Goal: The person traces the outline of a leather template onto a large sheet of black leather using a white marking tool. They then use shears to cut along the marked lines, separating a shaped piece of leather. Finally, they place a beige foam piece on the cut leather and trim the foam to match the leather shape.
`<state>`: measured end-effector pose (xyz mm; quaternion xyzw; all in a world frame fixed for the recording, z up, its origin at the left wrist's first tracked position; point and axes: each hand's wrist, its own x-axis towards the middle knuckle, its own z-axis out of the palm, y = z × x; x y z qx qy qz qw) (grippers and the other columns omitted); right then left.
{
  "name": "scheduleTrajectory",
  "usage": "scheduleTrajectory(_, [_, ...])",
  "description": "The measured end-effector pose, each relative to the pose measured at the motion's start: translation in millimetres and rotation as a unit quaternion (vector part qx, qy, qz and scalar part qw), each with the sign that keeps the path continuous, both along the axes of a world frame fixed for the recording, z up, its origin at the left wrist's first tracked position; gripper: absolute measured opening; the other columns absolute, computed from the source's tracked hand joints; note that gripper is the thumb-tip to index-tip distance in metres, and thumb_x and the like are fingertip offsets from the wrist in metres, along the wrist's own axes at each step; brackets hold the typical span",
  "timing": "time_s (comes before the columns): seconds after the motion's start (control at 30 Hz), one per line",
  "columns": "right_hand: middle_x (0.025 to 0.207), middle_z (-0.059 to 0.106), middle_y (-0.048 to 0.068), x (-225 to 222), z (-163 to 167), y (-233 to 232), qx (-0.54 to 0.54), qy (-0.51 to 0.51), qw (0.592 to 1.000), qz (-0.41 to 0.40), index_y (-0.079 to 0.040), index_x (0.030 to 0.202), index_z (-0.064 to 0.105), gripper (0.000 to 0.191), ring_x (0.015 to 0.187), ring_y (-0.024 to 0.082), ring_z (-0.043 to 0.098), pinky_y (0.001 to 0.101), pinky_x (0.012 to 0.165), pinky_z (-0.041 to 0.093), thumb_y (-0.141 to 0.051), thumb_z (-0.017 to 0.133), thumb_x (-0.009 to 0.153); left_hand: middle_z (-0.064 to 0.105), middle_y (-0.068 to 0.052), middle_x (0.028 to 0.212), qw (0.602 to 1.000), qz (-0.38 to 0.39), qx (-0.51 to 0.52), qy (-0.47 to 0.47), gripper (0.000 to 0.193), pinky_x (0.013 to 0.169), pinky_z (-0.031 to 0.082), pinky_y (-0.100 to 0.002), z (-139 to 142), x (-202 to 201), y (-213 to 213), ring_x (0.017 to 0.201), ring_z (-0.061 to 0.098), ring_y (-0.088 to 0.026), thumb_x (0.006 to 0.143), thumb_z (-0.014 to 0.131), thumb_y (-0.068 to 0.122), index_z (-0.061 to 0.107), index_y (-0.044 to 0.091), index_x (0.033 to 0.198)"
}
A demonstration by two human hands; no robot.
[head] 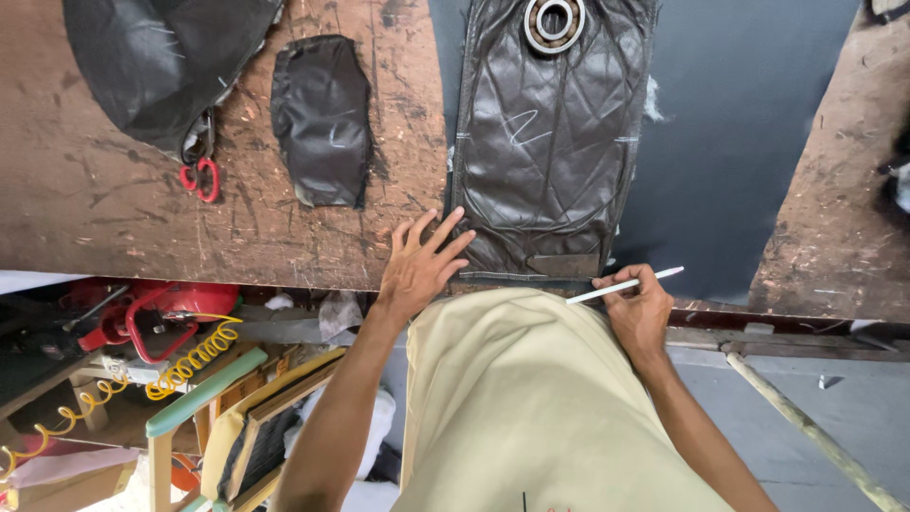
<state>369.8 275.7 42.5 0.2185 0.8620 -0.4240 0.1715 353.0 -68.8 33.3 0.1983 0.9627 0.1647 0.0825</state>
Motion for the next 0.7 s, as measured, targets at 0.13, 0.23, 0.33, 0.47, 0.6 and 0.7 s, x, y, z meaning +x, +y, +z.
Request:
scheduleTrajectory(0.13, [0.089, 0.078, 0.01, 1, 4, -1, -0.007, 0.005, 1.0, -0.015, 0.001, 0.096, 0.063, 0.022, 0.081, 0.012, 0.073, 0.0281, 0.073, 0.057, -0.006, 0.081, 0.085, 0.048, -0.002, 0.155, 0.998, 0.025, 0.052, -0.004, 0.039, 0.11, 0.035, -0.053, 14, -7, 6, 0.134, 0.044, -0.032, 0.092, 0.072, 0.037, 0.069, 0.021, 0.127])
scheduleTrajectory(0.23, [0.088, 0.077, 0.011, 3, 5, -1, 0.026, 0.015, 0.999, -0.029, 0.002, 0.096, 0.065, 0.029, 0.08, 0.015, 0.073, 0.0296, 0.074, 0.057, -0.011, 0.087, 0.082, 0.058, -0.005, 0.14, 0.991, 0.043, 0.123, 0.035, 0.033, 0.104, 0.04, -0.051, 25, -35, 23, 0.126, 0.051, -0.032, 0.09, 0.075, 0.029, 0.071, 0.013, 0.119])
scheduleTrajectory(0.33, [0.089, 0.078, 0.011, 4, 3, -1, 0.014, 0.022, 0.998, -0.057, 0.002, 0.097, 0.065, 0.029, 0.083, 0.015, 0.074, 0.0297, 0.076, 0.058, -0.012, 0.086, 0.082, 0.062, -0.007, 0.127, 0.979, 0.047, 0.175, 0.09, 0.029, 0.102, 0.044, -0.047, 31, -83, 52, 0.12, 0.054, -0.03, 0.093, 0.076, 0.021, 0.07, 0.009, 0.119])
scheduleTrajectory(0.47, [0.088, 0.078, 0.012, 3, 3, 3, 0.004, 0.02, 0.998, -0.067, 0.002, 0.099, 0.066, 0.024, 0.083, 0.015, 0.076, 0.0301, 0.077, 0.058, -0.009, 0.082, 0.084, 0.062, -0.009, 0.122, 0.969, -0.005, 0.193, 0.154, 0.03, 0.1, 0.044, -0.045, 27, -179, 105, 0.117, 0.055, -0.03, 0.096, 0.075, 0.017, 0.066, 0.007, 0.123])
scheduleTrajectory(0.6, [0.088, 0.078, 0.012, 1, 9, 7, 0.014, 0.03, 0.997, -0.075, 0.002, 0.101, 0.068, 0.021, 0.081, 0.016, 0.075, 0.0313, 0.073, 0.058, -0.006, 0.079, 0.085, 0.061, -0.009, 0.119, 0.968, -0.056, 0.181, 0.163, 0.037, 0.099, 0.043, -0.045, 15, -276, 160, 0.116, 0.053, -0.031, 0.092, 0.076, 0.015, 0.064, 0.007, 0.126])
scheduleTrajectory(0.7, [0.085, 0.078, 0.012, -3, 14, 10, 0.006, 0.007, 0.997, -0.08, 0.0, 0.1, 0.067, 0.019, 0.076, 0.018, 0.075, 0.0327, 0.07, 0.057, -0.008, 0.078, 0.087, 0.062, -0.013, 0.115, 0.98, -0.082, 0.121, 0.138, 0.046, 0.091, 0.041, -0.049, 4, -329, 198, 0.111, 0.053, -0.035, 0.081, 0.079, 0.017, 0.063, 0.004, 0.123])
